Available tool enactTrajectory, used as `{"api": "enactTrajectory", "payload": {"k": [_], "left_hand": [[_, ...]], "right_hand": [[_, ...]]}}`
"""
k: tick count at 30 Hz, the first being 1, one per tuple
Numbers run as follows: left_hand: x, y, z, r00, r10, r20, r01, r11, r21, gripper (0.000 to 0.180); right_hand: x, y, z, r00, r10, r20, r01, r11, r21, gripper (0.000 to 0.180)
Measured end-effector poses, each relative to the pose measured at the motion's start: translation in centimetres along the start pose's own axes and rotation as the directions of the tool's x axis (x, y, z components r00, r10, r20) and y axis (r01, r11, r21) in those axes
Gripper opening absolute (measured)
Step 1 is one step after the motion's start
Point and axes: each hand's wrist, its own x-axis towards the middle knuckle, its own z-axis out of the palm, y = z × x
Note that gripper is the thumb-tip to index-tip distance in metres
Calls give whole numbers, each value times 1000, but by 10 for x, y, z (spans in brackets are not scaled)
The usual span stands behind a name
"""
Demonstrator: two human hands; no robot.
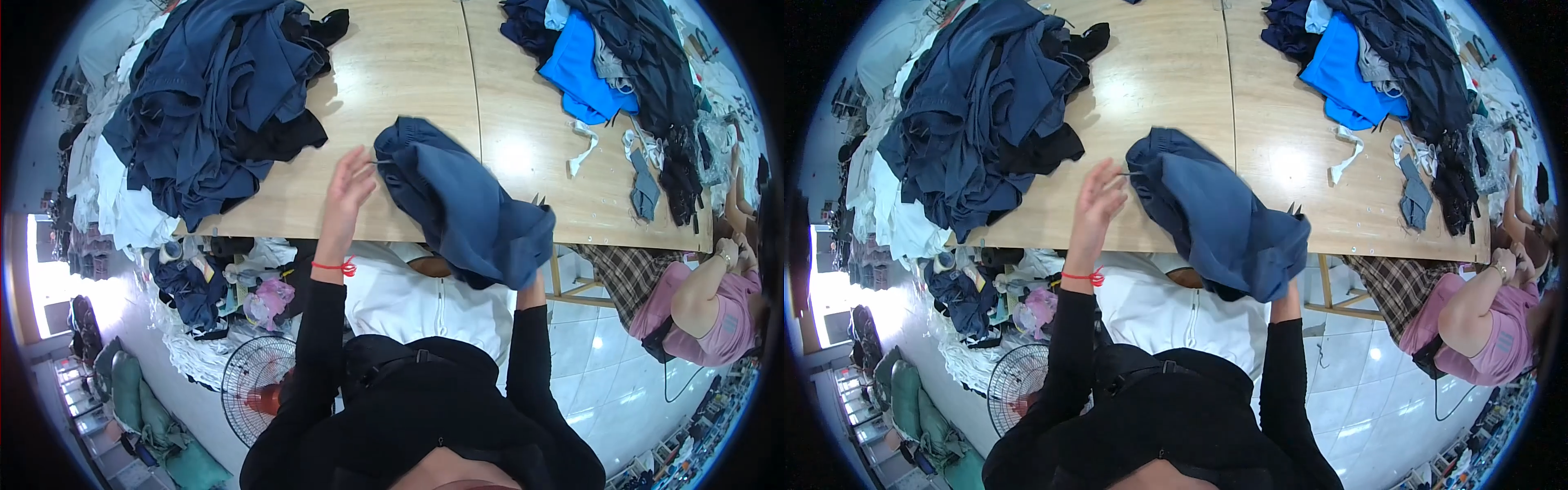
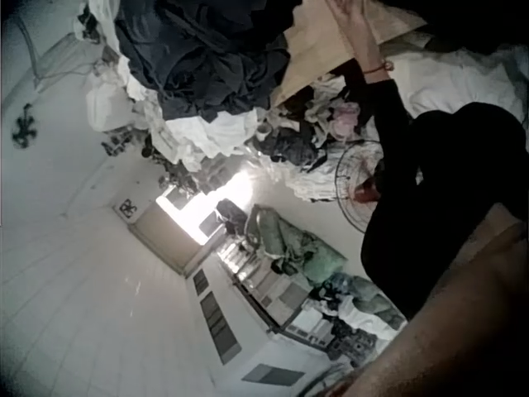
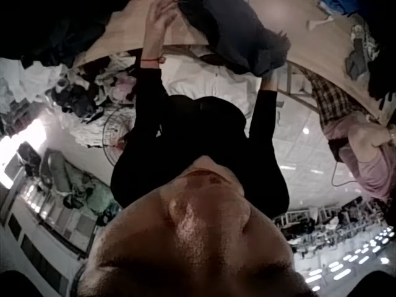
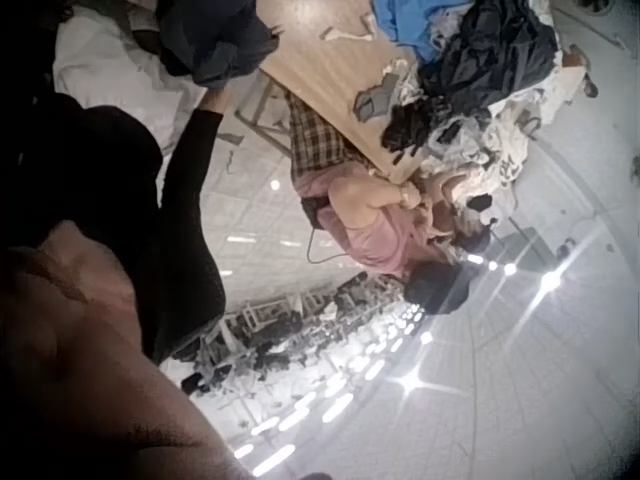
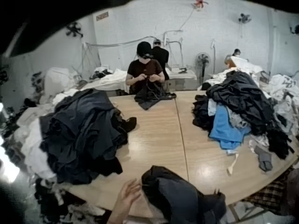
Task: Inspecting and trimming loose threads from a pair of shorts in a factory setting.
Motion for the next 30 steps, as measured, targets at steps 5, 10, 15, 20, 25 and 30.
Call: {"api": "enactTrajectory", "payload": {"k": [5, 10, 15, 20, 25, 30], "left_hand": [[-13, -44, -6, 983, 181, -18, -152, 875, 459, 45], [-17, -37, -7, 923, 371, 106, -321, 588, 742, 48], [-18, -23, -7, 910, 406, 84, -305, 517, 800, 59], [7, -48, 11, 909, 358, 214, -326, 290, 900, 83], [-7, -48, -13, 954, 259, 149, -231, 321, 918, 84], [-13, -46, -13, 952, 261, 162, -258, 393, 882, 81]], "right_hand": [[15, -54, 80, 952, 22, -304, -96, 967, -234, 34], [-1, -79, 106, 842, -146, -519, -9, 959, -283, 40], [-50, -101, 172, 873, -474, -117, 156, 498, -853, 28], [-42, -46, 195, 958, -234, 164, 228, 281, -932, 31], [-8, -131, 195, 814, -514, 271, 381, 119, -917, 16], [61, -193, 166, 561, -827, 20, 328, 200, -923, 16]]}}
